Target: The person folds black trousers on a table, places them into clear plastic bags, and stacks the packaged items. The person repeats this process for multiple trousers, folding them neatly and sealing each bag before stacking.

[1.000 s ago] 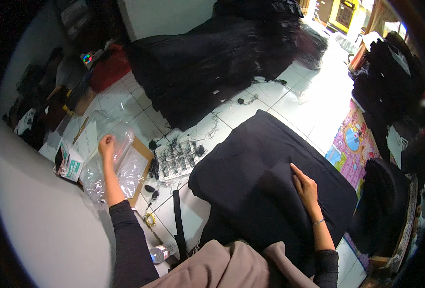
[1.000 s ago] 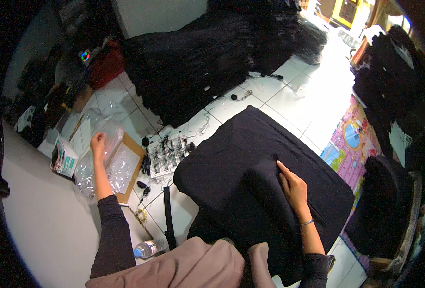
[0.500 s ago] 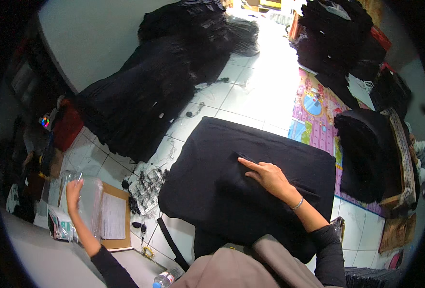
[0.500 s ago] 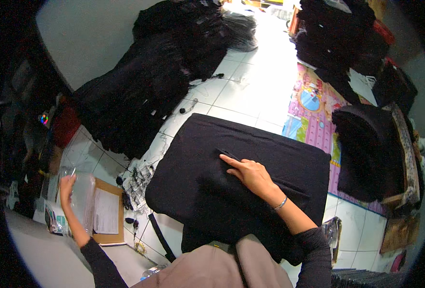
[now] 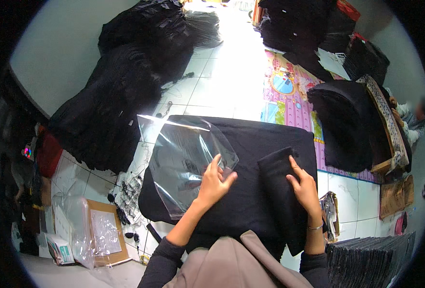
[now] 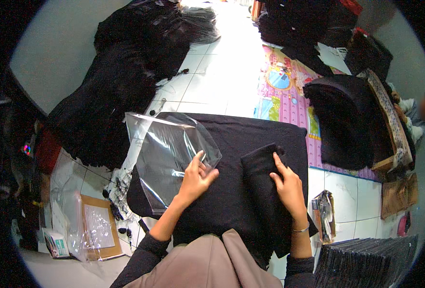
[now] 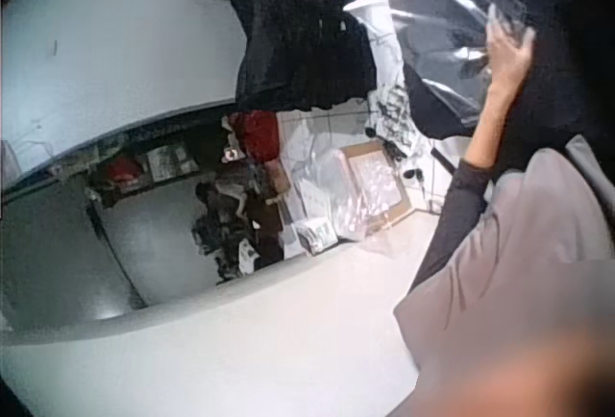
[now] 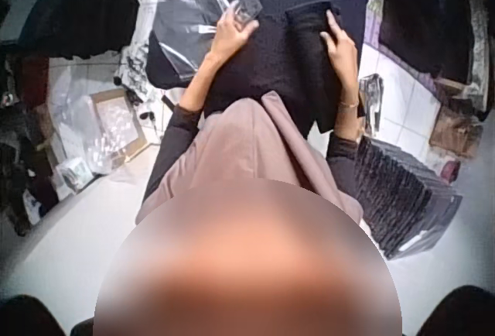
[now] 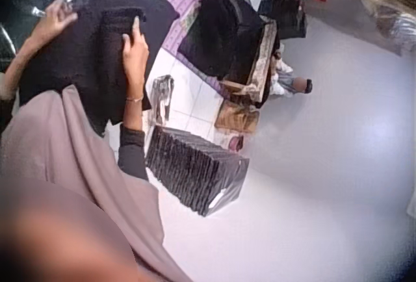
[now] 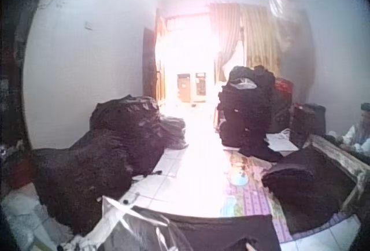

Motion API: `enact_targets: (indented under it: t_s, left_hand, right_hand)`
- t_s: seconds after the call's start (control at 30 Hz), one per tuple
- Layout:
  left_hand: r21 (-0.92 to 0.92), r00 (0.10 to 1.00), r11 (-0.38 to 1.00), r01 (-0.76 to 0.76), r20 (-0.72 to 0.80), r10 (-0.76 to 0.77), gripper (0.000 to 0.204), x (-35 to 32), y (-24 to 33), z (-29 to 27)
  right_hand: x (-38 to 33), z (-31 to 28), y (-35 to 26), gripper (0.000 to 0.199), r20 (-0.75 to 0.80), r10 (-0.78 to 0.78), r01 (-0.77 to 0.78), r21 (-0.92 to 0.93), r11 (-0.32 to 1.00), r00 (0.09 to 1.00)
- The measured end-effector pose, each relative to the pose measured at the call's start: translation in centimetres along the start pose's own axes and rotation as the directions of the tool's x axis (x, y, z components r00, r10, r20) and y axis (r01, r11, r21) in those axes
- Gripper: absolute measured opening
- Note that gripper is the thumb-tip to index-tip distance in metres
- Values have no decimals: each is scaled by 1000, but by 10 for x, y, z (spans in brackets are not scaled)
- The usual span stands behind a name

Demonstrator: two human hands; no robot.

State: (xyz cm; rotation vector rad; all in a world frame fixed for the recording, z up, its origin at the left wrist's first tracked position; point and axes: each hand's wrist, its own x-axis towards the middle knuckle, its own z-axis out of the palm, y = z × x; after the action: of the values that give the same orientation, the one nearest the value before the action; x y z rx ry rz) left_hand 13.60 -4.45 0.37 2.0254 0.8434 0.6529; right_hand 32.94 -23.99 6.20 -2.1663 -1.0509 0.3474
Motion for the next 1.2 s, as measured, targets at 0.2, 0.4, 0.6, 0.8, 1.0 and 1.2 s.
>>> enact_targets:
  t_s: [0.2, 0.4, 0.6, 0.8, 1.0, 1.2]
  left_hand:
    - [455, 960, 864, -215, 259, 103, 63, -69, -7, -40]
    - [198, 804, 907, -372, 557, 208, 70, -36, -46, -113]
    - [364, 623, 712, -600, 771, 131, 86, -33, -43, -127]
    - [278, 591, 765, -581, 790, 162, 84, -43, -43, -136]
    - [211, 625, 876, -434, 771, 124, 68, -37, -54, -140]
    - [302, 603, 704, -643, 766, 222, 86, -81, -43, -124]
  right_hand:
    - [7, 9, 29, 50, -53, -23, 28, 92, 995, 998]
    - [7, 4, 28, 50, -24, -10, 12, 118, 993, 1000]
    - [2, 1, 11, 53, -29, -23, 25, 92, 995, 999]
    - [-14, -9, -11, 57, -121, -3, -5, -65, 998, 993]
    - [-25, -10, -14, 57, -91, 39, -44, -60, 997, 995]
    - [-25, 2, -2, 58, -136, -12, -4, -119, 993, 991]
